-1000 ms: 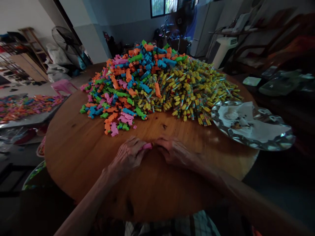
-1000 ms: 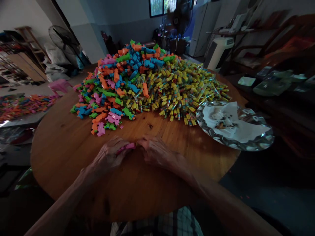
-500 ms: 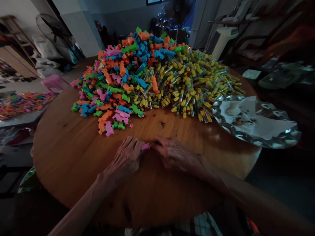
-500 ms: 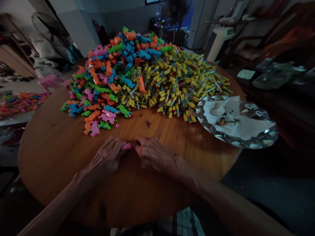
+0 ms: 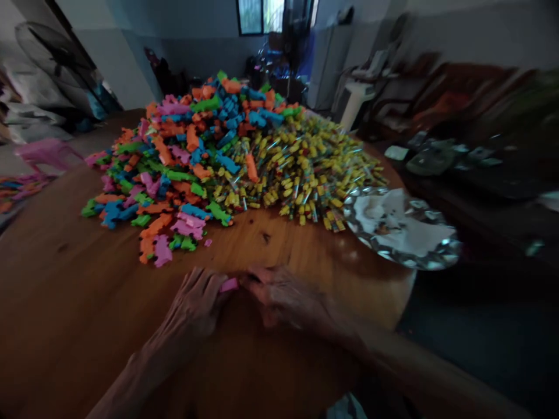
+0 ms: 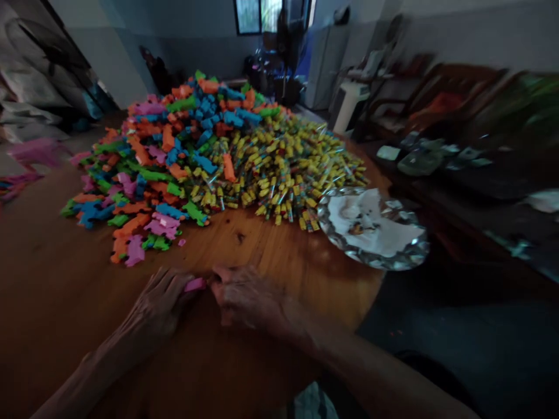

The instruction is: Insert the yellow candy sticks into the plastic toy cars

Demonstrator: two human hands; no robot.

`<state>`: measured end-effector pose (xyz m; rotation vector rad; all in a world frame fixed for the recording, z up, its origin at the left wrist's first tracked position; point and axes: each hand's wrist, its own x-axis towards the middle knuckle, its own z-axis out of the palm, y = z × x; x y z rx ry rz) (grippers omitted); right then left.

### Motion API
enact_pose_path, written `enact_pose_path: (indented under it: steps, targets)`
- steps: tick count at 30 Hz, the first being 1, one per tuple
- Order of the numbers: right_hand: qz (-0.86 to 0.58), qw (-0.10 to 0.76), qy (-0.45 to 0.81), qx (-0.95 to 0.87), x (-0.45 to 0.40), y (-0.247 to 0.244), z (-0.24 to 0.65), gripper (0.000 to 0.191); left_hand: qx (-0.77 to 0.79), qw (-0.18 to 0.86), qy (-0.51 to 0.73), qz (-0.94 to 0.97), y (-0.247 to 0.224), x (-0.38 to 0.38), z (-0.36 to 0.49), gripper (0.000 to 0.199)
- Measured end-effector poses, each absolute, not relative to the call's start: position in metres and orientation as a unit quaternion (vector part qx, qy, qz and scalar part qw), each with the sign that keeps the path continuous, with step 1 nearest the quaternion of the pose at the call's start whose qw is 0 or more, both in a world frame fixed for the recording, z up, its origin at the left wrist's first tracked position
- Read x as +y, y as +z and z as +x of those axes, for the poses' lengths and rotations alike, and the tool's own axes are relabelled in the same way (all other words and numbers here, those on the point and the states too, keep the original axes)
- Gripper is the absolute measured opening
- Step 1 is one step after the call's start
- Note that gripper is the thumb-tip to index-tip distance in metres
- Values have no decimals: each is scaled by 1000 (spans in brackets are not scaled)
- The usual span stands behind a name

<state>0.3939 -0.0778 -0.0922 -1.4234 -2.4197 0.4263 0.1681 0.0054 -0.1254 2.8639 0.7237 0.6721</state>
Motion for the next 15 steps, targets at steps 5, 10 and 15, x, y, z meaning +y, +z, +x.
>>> enact_pose_path:
  steps: [5,10,15]
  targets:
    - [-539,294,143,-776,-94,-90,398,20,266,51,227,935,-116,-5,145,11]
    - [-580,355,146,-718,-104,-104,424,20,380,21,219,898,-111,-39,54,17]
    - [-593,243,72,-764,-74,-95,419,22,494,-98,196,841,-109,-61,-50,26]
